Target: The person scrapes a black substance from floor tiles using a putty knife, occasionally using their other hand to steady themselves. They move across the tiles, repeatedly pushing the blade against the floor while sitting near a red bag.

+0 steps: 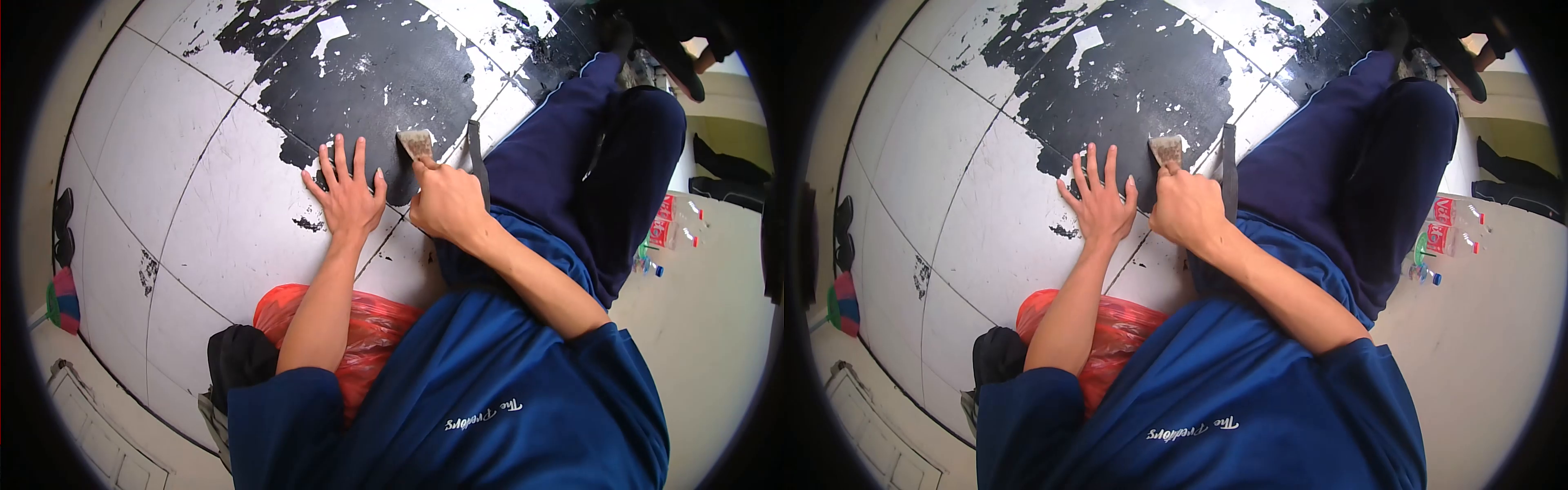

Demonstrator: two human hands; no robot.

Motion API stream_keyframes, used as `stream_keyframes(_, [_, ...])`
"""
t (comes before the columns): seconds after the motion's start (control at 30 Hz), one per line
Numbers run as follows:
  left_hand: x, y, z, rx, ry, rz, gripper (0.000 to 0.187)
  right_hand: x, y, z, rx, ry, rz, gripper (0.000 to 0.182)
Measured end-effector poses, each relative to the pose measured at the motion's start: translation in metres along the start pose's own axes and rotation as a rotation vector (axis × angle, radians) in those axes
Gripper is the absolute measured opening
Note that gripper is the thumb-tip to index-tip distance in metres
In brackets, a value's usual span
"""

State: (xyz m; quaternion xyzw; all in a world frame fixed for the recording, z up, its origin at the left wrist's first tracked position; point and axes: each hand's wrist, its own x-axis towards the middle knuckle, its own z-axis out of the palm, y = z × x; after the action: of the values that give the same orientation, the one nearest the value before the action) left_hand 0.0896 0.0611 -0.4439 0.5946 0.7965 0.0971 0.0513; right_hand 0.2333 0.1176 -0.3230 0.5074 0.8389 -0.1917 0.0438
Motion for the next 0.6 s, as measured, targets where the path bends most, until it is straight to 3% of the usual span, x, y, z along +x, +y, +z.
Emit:
stream_keyframes(0.07, [0.000,0.000,0.000,-0.006,0.005,0.006,0.066,0.011,0.003,-0.003,0.024,0.103,-0.044,0.042])
stream_keyframes(0.1, [0.001,0.000,-0.002,-0.004,0.003,0.004,0.066,0.013,0.007,-0.011,-0.015,-0.012,0.002,0.044])
stream_keyframes(0.2, [0.001,-0.002,-0.002,-0.006,0.002,-0.001,0.066,0.004,0.006,-0.029,0.004,-0.074,0.006,0.041])
stream_keyframes(0.33, [-0.004,0.002,0.001,-0.004,0.000,0.010,0.066,0.017,0.009,-0.011,0.016,0.049,0.023,0.027])
stream_keyframes(0.47, [0.002,-0.001,-0.002,0.012,0.001,0.004,0.066,0.007,0.001,-0.036,-0.008,-0.147,-0.008,0.038])
stream_keyframes(0.6, [0.000,0.000,0.002,0.003,0.009,0.012,0.067,0.010,-0.006,-0.038,0.007,-0.095,0.041,0.039])
